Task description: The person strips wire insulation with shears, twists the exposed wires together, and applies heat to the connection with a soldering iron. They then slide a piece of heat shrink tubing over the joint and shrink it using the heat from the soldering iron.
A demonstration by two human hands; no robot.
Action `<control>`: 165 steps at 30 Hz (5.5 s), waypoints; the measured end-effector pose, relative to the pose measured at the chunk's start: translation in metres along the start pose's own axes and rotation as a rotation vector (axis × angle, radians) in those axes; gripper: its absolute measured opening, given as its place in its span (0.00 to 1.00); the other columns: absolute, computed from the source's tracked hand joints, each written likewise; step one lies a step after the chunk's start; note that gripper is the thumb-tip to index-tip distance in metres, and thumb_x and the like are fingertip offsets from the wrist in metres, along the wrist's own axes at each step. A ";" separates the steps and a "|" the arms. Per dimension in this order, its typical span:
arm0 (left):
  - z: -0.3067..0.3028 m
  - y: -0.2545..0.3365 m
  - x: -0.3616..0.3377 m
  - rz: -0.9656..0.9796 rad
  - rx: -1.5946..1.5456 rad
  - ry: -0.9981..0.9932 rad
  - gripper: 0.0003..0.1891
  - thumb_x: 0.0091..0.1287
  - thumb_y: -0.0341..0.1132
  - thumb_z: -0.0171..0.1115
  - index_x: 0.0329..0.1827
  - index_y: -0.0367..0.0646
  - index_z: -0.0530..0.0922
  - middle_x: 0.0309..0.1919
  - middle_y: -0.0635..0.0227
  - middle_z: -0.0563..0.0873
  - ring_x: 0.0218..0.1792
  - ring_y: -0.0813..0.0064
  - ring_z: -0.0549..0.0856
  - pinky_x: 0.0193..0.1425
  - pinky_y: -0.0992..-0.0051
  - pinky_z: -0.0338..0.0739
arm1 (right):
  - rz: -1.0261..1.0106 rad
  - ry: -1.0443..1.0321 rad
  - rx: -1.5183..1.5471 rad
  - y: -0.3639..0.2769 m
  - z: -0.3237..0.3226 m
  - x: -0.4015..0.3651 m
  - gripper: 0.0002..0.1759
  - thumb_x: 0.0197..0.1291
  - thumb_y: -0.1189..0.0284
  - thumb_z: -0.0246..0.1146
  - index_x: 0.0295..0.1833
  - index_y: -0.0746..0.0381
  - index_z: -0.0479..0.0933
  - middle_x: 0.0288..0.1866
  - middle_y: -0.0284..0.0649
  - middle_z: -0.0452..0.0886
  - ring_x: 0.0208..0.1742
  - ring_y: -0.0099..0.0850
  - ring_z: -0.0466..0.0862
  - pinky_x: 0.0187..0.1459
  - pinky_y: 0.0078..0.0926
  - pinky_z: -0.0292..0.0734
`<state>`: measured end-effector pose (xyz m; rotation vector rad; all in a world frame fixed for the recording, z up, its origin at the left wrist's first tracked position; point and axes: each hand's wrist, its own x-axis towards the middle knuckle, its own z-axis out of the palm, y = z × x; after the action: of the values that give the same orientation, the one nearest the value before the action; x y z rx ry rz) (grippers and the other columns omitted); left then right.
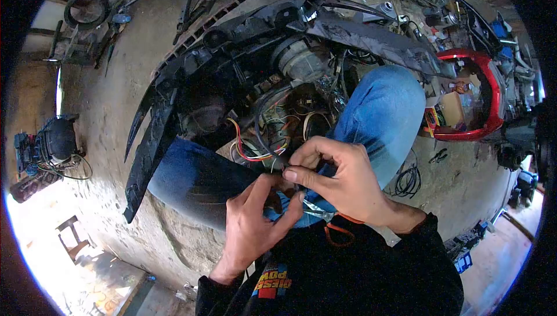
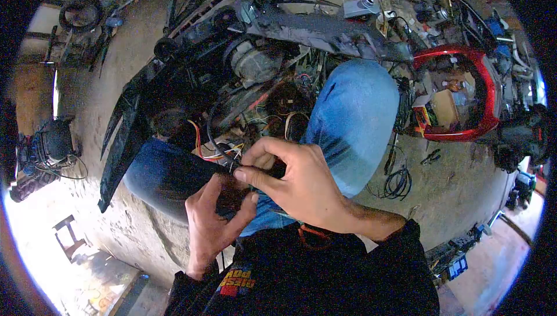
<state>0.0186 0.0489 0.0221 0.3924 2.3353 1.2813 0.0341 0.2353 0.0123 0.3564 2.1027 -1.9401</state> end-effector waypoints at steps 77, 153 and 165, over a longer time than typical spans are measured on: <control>-0.015 0.004 0.023 0.636 0.143 0.092 0.17 0.46 0.24 0.77 0.40 0.41 0.83 0.32 0.67 0.85 0.32 0.65 0.87 0.33 0.69 0.83 | -0.546 -0.631 -0.878 -0.061 -0.058 0.007 0.15 0.59 0.73 0.67 0.50 0.67 0.79 0.36 0.44 0.85 0.36 0.42 0.87 0.39 0.34 0.82; 0.008 -0.006 -0.005 0.153 0.073 0.281 0.18 0.70 0.42 0.59 0.31 0.32 0.74 0.22 0.56 0.75 0.23 0.60 0.74 0.30 0.64 0.67 | -0.710 -0.028 -0.367 0.001 0.009 -0.013 0.12 0.63 0.67 0.66 0.40 0.61 0.71 0.34 0.40 0.77 0.37 0.41 0.80 0.44 0.38 0.74; -0.009 -0.022 0.005 0.291 0.025 0.006 0.27 0.65 0.54 0.56 0.30 0.32 0.82 0.25 0.57 0.84 0.28 0.64 0.84 0.34 0.67 0.76 | -0.431 -0.416 -0.122 0.020 -0.004 -0.002 0.13 0.64 0.63 0.65 0.36 0.61 0.73 0.31 0.42 0.80 0.37 0.44 0.81 0.43 0.39 0.71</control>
<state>0.0089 0.0330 0.0069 0.7606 2.3644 1.3843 0.0429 0.2409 -0.0054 -0.5240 2.1119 -1.8678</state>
